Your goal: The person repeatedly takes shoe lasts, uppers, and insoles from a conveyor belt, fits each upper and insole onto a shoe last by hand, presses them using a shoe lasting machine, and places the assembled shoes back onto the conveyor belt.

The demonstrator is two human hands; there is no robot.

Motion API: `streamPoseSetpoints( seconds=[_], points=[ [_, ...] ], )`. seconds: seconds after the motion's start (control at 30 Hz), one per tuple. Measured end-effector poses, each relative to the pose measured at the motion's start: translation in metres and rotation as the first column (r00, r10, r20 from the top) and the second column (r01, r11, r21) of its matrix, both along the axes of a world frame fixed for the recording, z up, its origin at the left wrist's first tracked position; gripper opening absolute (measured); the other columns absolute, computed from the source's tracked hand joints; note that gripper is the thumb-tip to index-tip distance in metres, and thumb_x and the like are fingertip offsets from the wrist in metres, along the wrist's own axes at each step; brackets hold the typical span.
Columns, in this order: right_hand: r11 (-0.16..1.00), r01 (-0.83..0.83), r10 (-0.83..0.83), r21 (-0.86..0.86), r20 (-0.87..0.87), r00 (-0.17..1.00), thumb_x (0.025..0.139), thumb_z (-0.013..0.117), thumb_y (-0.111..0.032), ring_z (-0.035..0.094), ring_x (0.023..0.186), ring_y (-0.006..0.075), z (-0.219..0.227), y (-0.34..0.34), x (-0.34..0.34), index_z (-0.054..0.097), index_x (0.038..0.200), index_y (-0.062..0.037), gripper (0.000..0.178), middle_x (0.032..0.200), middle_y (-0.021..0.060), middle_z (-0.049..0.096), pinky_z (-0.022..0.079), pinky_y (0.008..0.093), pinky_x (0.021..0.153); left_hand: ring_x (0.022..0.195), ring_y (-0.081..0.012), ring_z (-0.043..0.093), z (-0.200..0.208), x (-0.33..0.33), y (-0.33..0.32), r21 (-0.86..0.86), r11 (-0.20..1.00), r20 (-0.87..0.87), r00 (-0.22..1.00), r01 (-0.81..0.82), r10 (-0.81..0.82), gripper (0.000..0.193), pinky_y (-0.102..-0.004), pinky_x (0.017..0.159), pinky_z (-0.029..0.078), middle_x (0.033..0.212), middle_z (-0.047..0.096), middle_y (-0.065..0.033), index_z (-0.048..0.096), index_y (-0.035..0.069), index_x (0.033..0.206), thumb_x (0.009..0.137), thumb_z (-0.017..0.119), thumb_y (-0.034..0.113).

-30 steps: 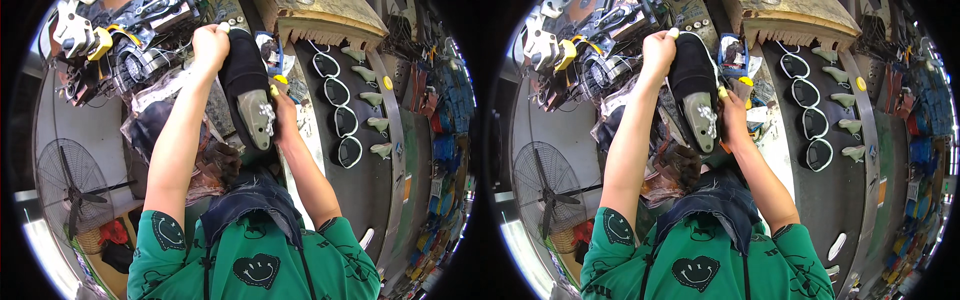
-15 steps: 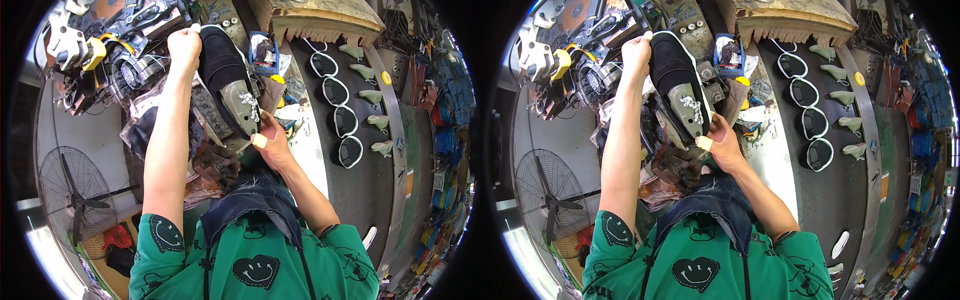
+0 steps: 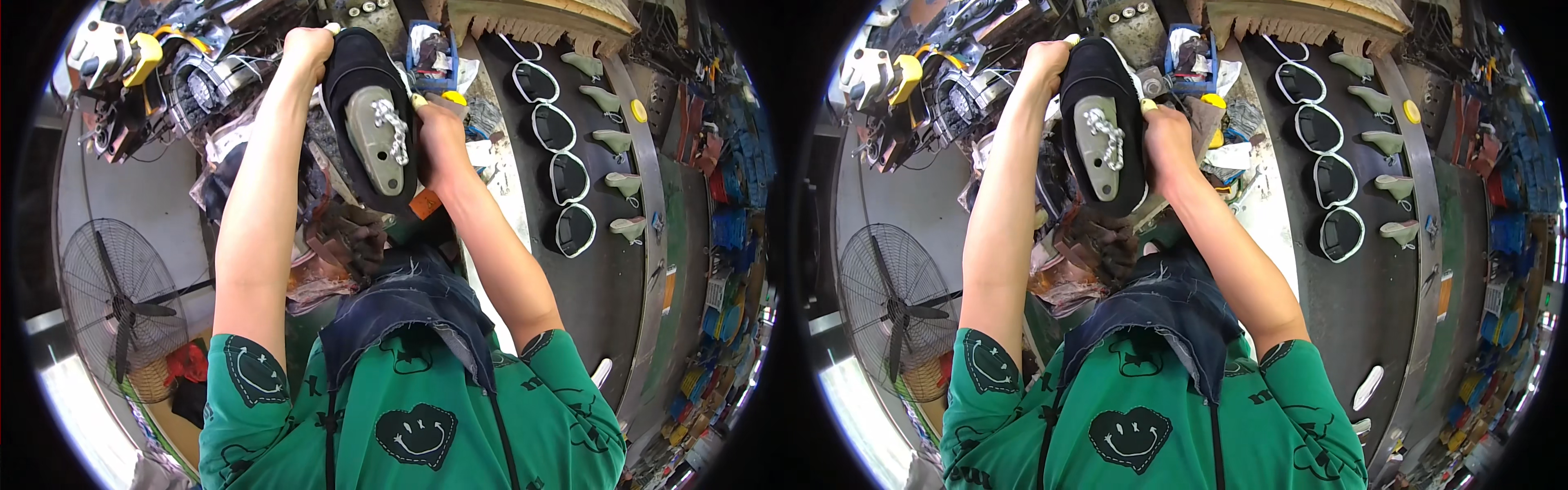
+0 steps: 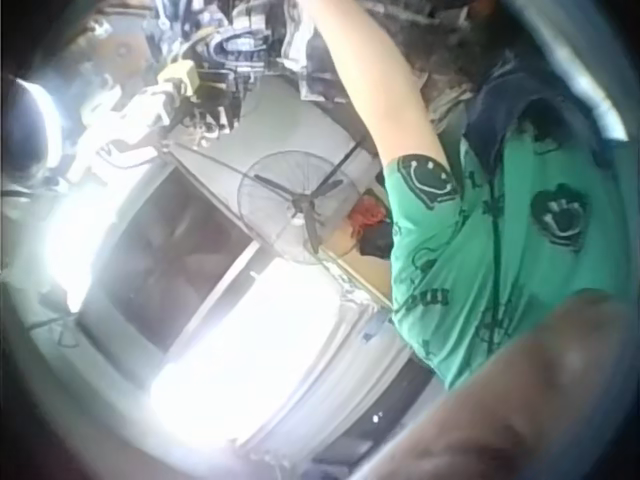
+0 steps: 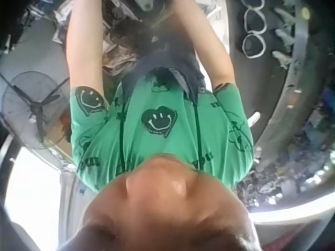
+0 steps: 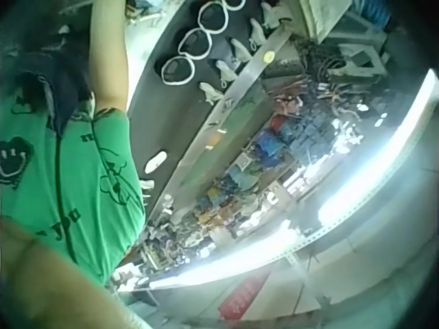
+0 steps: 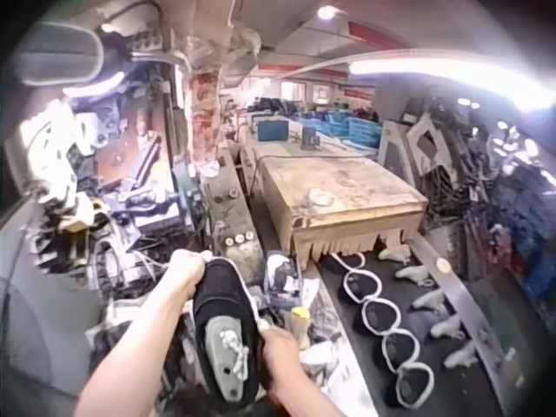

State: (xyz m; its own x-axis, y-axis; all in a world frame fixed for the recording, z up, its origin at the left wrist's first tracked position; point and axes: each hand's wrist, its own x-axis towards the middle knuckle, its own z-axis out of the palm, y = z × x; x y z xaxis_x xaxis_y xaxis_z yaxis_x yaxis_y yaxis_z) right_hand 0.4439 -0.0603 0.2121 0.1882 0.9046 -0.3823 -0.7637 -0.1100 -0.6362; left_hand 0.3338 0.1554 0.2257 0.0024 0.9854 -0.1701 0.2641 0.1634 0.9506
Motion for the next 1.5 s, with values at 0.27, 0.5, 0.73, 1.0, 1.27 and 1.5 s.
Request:
streamPoseSetpoints(
  seconds=[0.27, 0.5, 0.73, 1.0, 1.27, 1.5],
  points=[
    [0.993, -0.049, 0.073, -0.104, 0.249, 0.966, 0.092, 0.044, -0.014, 0.059, 0.082, 0.0207, 0.004, 0.020, -0.034, 0.058, 0.100, 0.0031, 0.023, 0.091, 0.0125, 0.062, 0.048, 0.0352, 0.074, 0.067, -0.0216, 0.064, 0.009, -0.054, -0.014, 0.076, 0.988, 0.025, 0.991, -0.133, 0.131, 0.022, -0.0347, 0.059, 0.053, 0.081, 0.066, -0.0155, 0.065, -0.010, 0.091, 0.086, 0.067, 0.012],
    [0.974, -0.146, 0.068, 0.171, 0.395, 0.916, 0.096, 0.049, -0.015, 0.055, 0.074, 0.0104, -0.039, 0.047, -0.068, 0.060, 0.095, 0.0030, 0.020, 0.083, 0.0043, 0.063, 0.046, 0.0266, 0.069, 0.058, -0.0057, 0.039, 0.029, -0.115, -0.067, 0.290, 0.918, 0.257, 0.946, -0.269, 0.195, 0.030, -0.0264, 0.052, 0.033, 0.062, 0.048, 0.0044, 0.062, 0.000, 0.069, 0.090, 0.062, 0.020],
    [0.911, -0.294, 0.135, 0.290, 0.463, 0.876, 0.097, 0.055, -0.023, 0.056, 0.078, 0.0075, -0.037, 0.076, -0.129, 0.058, 0.096, -0.0021, 0.021, 0.088, 0.0020, 0.063, 0.046, 0.0233, 0.073, 0.079, -0.0110, 0.060, 0.035, -0.184, -0.072, 0.292, 0.881, 0.579, 0.802, -0.371, 0.146, 0.024, -0.0245, 0.076, 0.048, 0.088, 0.067, -0.0063, 0.067, -0.006, 0.096, 0.094, 0.058, 0.016],
    [0.927, -0.197, 0.088, 0.319, 0.326, 0.941, 0.095, 0.058, -0.019, 0.060, 0.078, 0.0093, -0.031, 0.133, -0.193, 0.062, 0.102, 0.0016, 0.022, 0.093, 0.0053, 0.067, 0.048, 0.0237, 0.073, 0.074, -0.0088, 0.054, -0.013, -0.250, -0.045, 0.218, 0.896, 0.618, 0.765, -0.386, 0.179, 0.027, -0.0241, 0.069, 0.044, 0.082, 0.060, 0.0005, 0.065, -0.002, 0.096, 0.095, 0.058, 0.024],
    [0.970, -0.058, -0.035, 0.237, 0.373, 0.927, 0.095, 0.049, -0.009, 0.050, 0.071, 0.0072, -0.040, 0.170, -0.229, 0.057, 0.086, -0.0011, 0.014, 0.081, 0.0013, 0.059, 0.042, 0.0224, 0.065, 0.068, -0.0040, 0.043, -0.052, -0.262, -0.054, -0.120, 0.911, 0.653, 0.660, -0.394, 0.371, 0.024, -0.0208, 0.063, 0.034, 0.074, 0.050, 0.0092, 0.064, 0.005, 0.098, 0.093, 0.062, 0.029],
    [0.983, -0.010, -0.056, 0.185, 0.353, 0.934, 0.095, 0.047, -0.008, 0.050, 0.073, 0.0079, -0.034, 0.173, -0.243, 0.058, 0.090, -0.0002, 0.015, 0.083, 0.0018, 0.059, 0.043, 0.0236, 0.068, 0.067, -0.0013, 0.040, -0.067, -0.269, -0.039, -0.107, 0.889, 0.692, 0.609, -0.444, 0.387, 0.019, -0.0192, 0.061, 0.031, 0.076, 0.049, 0.0092, 0.064, 0.004, 0.101, 0.092, 0.064, 0.021]
  ],
)
